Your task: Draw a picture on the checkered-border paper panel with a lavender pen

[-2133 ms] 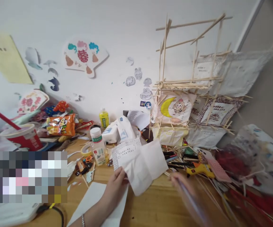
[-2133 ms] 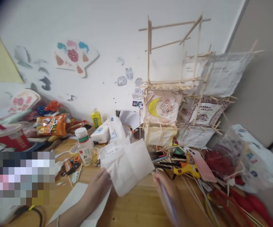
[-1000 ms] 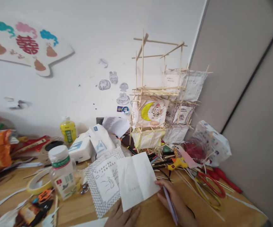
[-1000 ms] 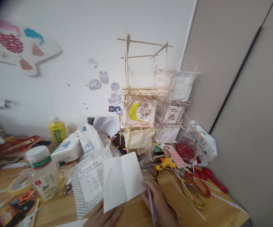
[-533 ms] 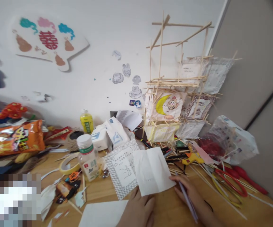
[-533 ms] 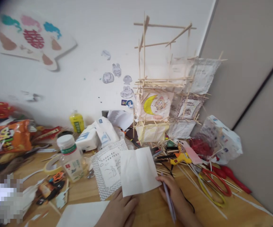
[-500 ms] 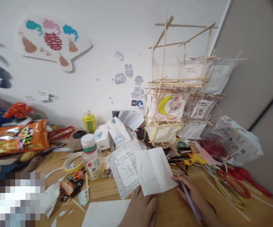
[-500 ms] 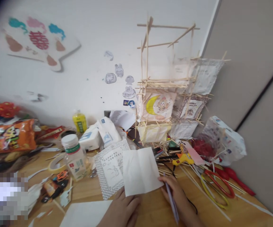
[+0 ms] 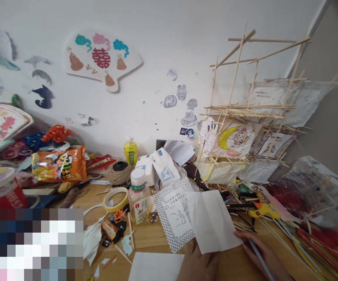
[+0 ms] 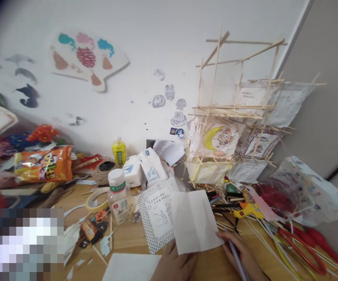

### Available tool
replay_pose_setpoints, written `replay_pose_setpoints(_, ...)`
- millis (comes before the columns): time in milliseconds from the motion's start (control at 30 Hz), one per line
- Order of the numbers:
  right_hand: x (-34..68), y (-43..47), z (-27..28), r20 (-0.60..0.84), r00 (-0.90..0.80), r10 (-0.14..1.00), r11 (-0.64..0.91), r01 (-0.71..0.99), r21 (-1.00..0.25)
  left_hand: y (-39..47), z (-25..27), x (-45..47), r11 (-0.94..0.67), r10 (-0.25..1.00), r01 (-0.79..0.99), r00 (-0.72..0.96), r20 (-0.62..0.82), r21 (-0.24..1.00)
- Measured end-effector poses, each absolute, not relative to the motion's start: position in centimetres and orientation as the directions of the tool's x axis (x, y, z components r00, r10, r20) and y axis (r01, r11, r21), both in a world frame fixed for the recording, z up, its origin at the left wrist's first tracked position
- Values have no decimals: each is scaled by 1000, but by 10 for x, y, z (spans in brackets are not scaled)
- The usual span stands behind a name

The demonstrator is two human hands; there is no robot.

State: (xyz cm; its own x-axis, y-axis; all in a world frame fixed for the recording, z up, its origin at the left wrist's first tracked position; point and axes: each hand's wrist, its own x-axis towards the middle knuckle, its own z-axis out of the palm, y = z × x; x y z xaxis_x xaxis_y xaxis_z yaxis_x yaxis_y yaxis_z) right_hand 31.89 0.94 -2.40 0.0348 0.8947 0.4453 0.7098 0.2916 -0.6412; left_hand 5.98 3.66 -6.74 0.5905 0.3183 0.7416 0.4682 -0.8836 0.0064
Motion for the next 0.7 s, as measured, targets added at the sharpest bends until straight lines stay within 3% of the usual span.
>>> replay_pose_setpoints(333, 314, 11, -33, 503, -5, 864, 344, 735, -584, 44, -83, 62, -875, 351, 484, 621, 700, 9)
replay_pose_setpoints(433, 302, 6, -21, 537, -65, 841, 392, 757, -522, 40, -69, 54, -889, 371, 456, 646, 667, 53)
replay_pose_setpoints(700, 280, -7, 13, 445, -200, 873, 401, 814, -420, 20, 0, 28, -853, 515, 474, 702, 491, 218)
